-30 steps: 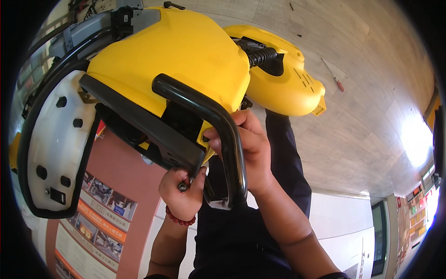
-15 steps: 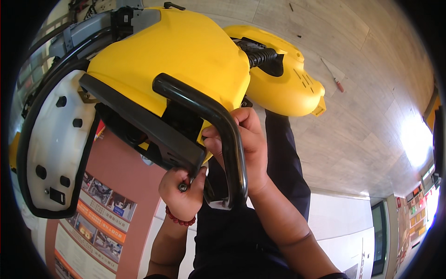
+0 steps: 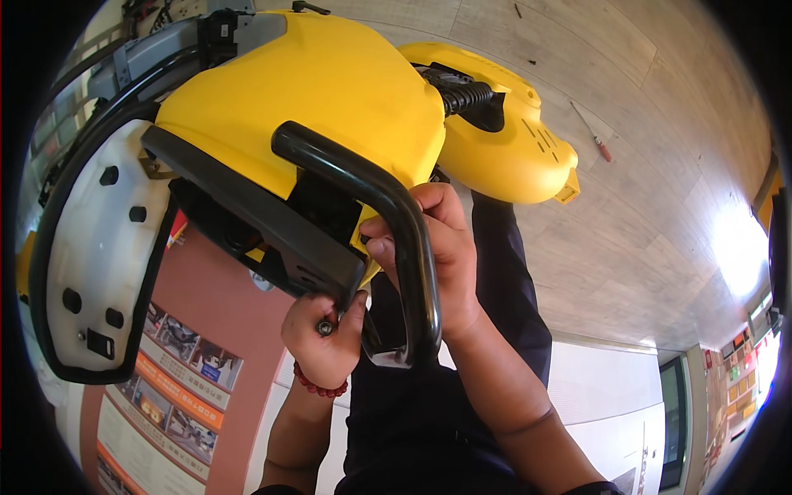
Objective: The recorder is removing and reinstalling plastic fairing panels on a yellow motorcycle using a screwdriver.
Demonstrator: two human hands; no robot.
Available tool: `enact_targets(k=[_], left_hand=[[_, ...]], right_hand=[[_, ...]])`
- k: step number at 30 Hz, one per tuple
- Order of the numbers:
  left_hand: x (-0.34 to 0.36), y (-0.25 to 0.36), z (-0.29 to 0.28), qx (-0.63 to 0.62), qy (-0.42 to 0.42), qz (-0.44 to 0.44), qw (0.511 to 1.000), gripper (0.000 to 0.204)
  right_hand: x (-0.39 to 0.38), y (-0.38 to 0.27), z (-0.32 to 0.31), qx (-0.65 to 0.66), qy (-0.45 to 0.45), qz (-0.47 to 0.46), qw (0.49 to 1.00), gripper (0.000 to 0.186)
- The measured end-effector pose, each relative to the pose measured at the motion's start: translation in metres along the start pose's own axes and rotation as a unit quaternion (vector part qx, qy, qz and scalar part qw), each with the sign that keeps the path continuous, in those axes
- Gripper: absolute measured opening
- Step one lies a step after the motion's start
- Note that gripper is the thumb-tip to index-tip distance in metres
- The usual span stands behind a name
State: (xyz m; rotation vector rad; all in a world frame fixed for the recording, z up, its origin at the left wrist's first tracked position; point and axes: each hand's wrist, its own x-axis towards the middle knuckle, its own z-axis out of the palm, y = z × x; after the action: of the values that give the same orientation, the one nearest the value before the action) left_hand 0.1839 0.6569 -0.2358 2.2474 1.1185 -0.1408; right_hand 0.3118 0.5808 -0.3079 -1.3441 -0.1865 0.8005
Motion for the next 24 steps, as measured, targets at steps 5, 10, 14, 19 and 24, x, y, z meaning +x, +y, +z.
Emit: enact_targets(k=[5, 10, 14, 19, 24], left_hand=[[0.001, 0.001, 0.0, -0.007, -0.002, 0.0, 1.0, 0.024], [0.001, -0.001, 0.0, -0.013, -0.001, 0.01, 1.0, 0.024], [-0.002, -0.004, -0.002, -0.012, 0.003, 0.013, 1.0, 0.024], [-0.001, -0.003, 0.002, -0.019, 0.002, 0.01, 1.0, 0.024], [-0.001, -0.002, 0.0, -0.016, 0.002, 0.006, 1.0, 0.024]], right_hand=[[-0.002, 0.0, 0.007, 0.021, 0.047, 0.019, 0.999, 0.017], [0.002, 0.002, -0.003, 0.011, -0.003, 0.008, 1.0, 0.016], [-0.001, -0.002, 0.005, 0.003, 0.013, 0.039, 0.999, 0.017], [-0.002, -0.001, 0.002, 0.025, 0.024, 0.044, 0.998, 0.016], [-0.001, 0.009, 0.001, 0.069, -0.016, -0.016, 0.997, 0.014]])
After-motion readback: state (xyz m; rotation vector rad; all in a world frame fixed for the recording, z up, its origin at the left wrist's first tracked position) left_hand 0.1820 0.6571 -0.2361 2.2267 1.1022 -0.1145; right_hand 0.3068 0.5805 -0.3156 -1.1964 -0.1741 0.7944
